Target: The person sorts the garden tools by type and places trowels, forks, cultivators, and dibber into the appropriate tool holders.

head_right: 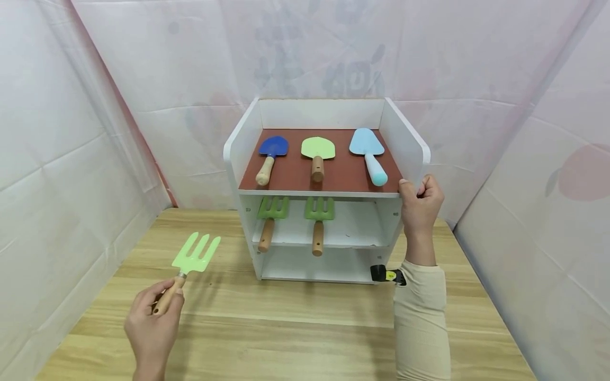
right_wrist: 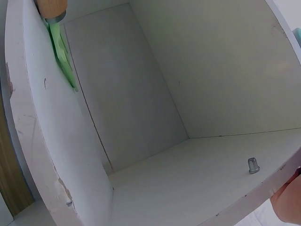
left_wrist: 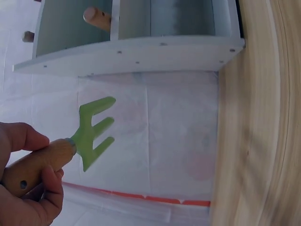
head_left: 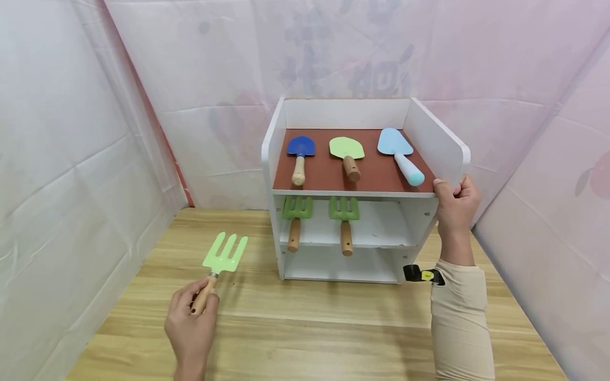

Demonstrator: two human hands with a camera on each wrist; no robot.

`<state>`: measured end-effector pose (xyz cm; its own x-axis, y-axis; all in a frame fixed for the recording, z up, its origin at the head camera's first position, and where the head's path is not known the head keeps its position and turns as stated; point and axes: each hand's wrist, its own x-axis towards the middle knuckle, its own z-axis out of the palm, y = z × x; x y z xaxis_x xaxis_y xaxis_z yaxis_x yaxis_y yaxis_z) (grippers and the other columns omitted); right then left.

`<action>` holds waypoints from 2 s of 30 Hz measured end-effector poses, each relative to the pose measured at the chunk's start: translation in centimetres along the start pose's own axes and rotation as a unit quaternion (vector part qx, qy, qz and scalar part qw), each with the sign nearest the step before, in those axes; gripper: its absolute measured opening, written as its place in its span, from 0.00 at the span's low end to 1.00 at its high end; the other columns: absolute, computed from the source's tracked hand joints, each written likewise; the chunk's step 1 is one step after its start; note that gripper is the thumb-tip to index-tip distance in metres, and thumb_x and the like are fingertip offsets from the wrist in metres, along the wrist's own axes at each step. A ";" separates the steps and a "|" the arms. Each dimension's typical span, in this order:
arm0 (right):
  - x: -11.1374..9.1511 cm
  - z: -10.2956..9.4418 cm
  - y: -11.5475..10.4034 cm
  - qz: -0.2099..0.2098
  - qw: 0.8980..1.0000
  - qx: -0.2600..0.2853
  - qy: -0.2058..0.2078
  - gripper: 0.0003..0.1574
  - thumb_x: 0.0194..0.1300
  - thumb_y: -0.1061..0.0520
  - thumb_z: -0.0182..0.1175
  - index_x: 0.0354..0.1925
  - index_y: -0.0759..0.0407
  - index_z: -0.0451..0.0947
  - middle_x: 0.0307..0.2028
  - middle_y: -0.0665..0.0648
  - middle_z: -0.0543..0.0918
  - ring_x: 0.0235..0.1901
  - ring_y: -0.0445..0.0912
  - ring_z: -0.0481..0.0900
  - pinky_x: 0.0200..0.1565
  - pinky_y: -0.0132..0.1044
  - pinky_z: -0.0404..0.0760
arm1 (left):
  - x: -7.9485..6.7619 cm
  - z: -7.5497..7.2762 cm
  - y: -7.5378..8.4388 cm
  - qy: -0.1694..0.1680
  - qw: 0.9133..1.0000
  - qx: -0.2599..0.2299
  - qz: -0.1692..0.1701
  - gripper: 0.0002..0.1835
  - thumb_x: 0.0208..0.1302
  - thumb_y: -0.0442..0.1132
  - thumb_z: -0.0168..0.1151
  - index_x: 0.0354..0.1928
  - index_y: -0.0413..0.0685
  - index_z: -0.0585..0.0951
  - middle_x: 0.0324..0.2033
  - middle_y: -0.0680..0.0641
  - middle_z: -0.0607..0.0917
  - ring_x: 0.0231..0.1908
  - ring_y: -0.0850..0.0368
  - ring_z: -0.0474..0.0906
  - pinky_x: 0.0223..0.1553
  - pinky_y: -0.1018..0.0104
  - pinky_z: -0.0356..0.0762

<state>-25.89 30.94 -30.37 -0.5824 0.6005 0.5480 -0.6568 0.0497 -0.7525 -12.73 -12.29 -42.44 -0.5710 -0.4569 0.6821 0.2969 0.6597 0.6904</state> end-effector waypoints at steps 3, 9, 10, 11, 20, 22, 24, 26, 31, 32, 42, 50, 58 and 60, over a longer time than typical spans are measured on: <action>0.0 0.0 0.0 -0.002 1.000 -0.005 -0.001 0.18 0.50 0.73 0.55 0.15 0.62 0.58 0.14 0.50 0.60 0.17 0.40 0.60 0.19 0.27 0.58 | -0.3 0.0 0.4 0.002 1.000 -0.008 -0.001 0.13 0.42 0.19 0.65 0.35 0.32 0.84 0.34 0.40 0.82 0.32 0.70 0.74 0.30 0.85 0.71; 0.0 0.0 0.1 0.000 1.000 -0.020 0.000 0.18 0.51 0.72 0.55 0.15 0.61 0.59 0.14 0.50 0.61 0.18 0.41 0.61 0.20 0.28 0.58 | -0.8 -0.2 1.2 0.007 1.000 -0.009 0.011 0.11 0.43 0.21 0.65 0.34 0.31 0.83 0.33 0.38 0.79 0.30 0.66 0.73 0.28 0.84 0.72; 0.0 -0.1 0.1 0.001 1.000 -0.022 0.000 0.18 0.51 0.72 0.55 0.15 0.61 0.59 0.14 0.50 0.61 0.19 0.41 0.61 0.20 0.28 0.58 | -0.9 -0.2 1.3 0.010 1.000 -0.009 0.015 0.11 0.43 0.21 0.65 0.33 0.31 0.83 0.33 0.39 0.79 0.29 0.66 0.73 0.27 0.84 0.71; 0.0 -0.1 0.1 0.001 1.000 -0.023 0.001 0.18 0.52 0.71 0.55 0.15 0.60 0.59 0.14 0.50 0.61 0.19 0.41 0.61 0.20 0.28 0.58 | -1.0 -0.2 1.5 0.015 1.000 -0.013 0.018 0.11 0.42 0.21 0.65 0.32 0.31 0.83 0.33 0.39 0.78 0.28 0.66 0.72 0.25 0.84 0.71; 0.0 -0.1 0.1 -0.001 1.000 -0.020 -0.003 0.18 0.52 0.71 0.55 0.15 0.62 0.59 0.15 0.51 0.63 0.20 0.42 0.62 0.20 0.28 0.59 | -1.9 0.0 2.7 0.041 0.996 -0.047 0.062 0.11 0.37 0.21 0.65 0.28 0.34 0.83 0.30 0.42 0.75 0.24 0.67 0.69 0.22 0.84 0.68; 0.0 -0.1 0.1 0.001 1.000 -0.019 -0.003 0.18 0.52 0.71 0.55 0.15 0.62 0.59 0.15 0.51 0.63 0.20 0.42 0.62 0.20 0.28 0.59 | -2.0 0.1 2.9 0.042 0.995 -0.058 0.074 0.10 0.38 0.22 0.65 0.28 0.35 0.83 0.29 0.41 0.75 0.24 0.67 0.68 0.22 0.84 0.67; 0.0 -0.1 0.1 0.001 1.000 -0.017 -0.003 0.18 0.52 0.71 0.55 0.15 0.62 0.59 0.15 0.51 0.63 0.20 0.42 0.62 0.20 0.28 0.59 | -2.1 0.2 3.2 0.043 0.993 -0.067 0.086 0.09 0.38 0.23 0.64 0.28 0.35 0.83 0.29 0.40 0.75 0.24 0.66 0.68 0.22 0.84 0.67; 0.0 -0.2 0.2 0.002 1.000 -0.015 -0.003 0.18 0.52 0.71 0.55 0.16 0.63 0.58 0.15 0.51 0.62 0.19 0.42 0.62 0.20 0.28 0.59 | -2.3 0.4 3.5 0.041 0.992 -0.075 0.097 0.08 0.39 0.25 0.64 0.27 0.35 0.83 0.29 0.41 0.75 0.25 0.66 0.68 0.22 0.84 0.66; 0.0 -0.3 0.2 0.006 1.000 -0.007 0.001 0.18 0.52 0.71 0.55 0.15 0.62 0.58 0.15 0.52 0.61 0.18 0.41 0.61 0.19 0.27 0.58 | -2.9 0.9 4.1 0.031 0.987 -0.099 0.119 0.07 0.40 0.27 0.63 0.27 0.35 0.83 0.28 0.41 0.75 0.24 0.65 0.69 0.21 0.84 0.66; 0.0 -0.3 0.2 0.006 1.000 -0.007 0.001 0.19 0.52 0.71 0.55 0.15 0.62 0.58 0.15 0.52 0.61 0.18 0.41 0.61 0.19 0.27 0.58 | -2.9 1.1 4.2 0.031 0.986 -0.104 0.124 0.07 0.40 0.28 0.63 0.27 0.35 0.83 0.28 0.41 0.75 0.24 0.65 0.68 0.20 0.83 0.66; 0.0 -0.3 0.1 0.012 1.000 -0.027 0.006 0.18 0.52 0.71 0.55 0.15 0.62 0.58 0.17 0.52 0.62 0.20 0.42 0.62 0.20 0.28 0.59 | -2.6 2.5 6.9 0.038 0.970 -0.156 0.185 0.04 0.40 0.26 0.60 0.23 0.32 0.80 0.24 0.39 0.74 0.19 0.60 0.70 0.17 0.81 0.68; 0.0 -0.1 0.2 0.008 1.000 -0.009 0.006 0.19 0.51 0.72 0.55 0.15 0.61 0.58 0.17 0.53 0.62 0.20 0.42 0.63 0.20 0.27 0.59 | -2.3 3.5 8.5 0.016 0.959 -0.193 0.206 0.05 0.40 0.23 0.60 0.24 0.32 0.80 0.24 0.39 0.73 0.20 0.56 0.71 0.17 0.78 0.70; 0.0 -0.2 0.2 0.008 1.000 -0.013 0.006 0.19 0.51 0.72 0.55 0.15 0.63 0.56 0.16 0.52 0.61 0.19 0.42 0.62 0.19 0.27 0.59 | -3.0 6.0 7.3 -0.002 0.958 -0.205 0.200 0.07 0.38 0.24 0.62 0.25 0.36 0.81 0.26 0.40 0.73 0.22 0.55 0.73 0.18 0.77 0.72; 0.0 -0.2 0.2 0.005 1.000 -0.011 0.004 0.19 0.52 0.72 0.55 0.15 0.64 0.56 0.16 0.52 0.61 0.19 0.42 0.62 0.19 0.27 0.59 | -2.9 6.4 7.5 -0.004 0.957 -0.210 0.199 0.08 0.38 0.24 0.62 0.25 0.36 0.81 0.26 0.40 0.73 0.22 0.55 0.73 0.18 0.77 0.72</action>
<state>-25.95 31.07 -30.58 -0.5843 0.6082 0.5373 -0.6401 0.0616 -0.7658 -13.74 -2.17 -40.83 -0.3548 -0.2136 0.9102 0.7722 0.4820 0.4141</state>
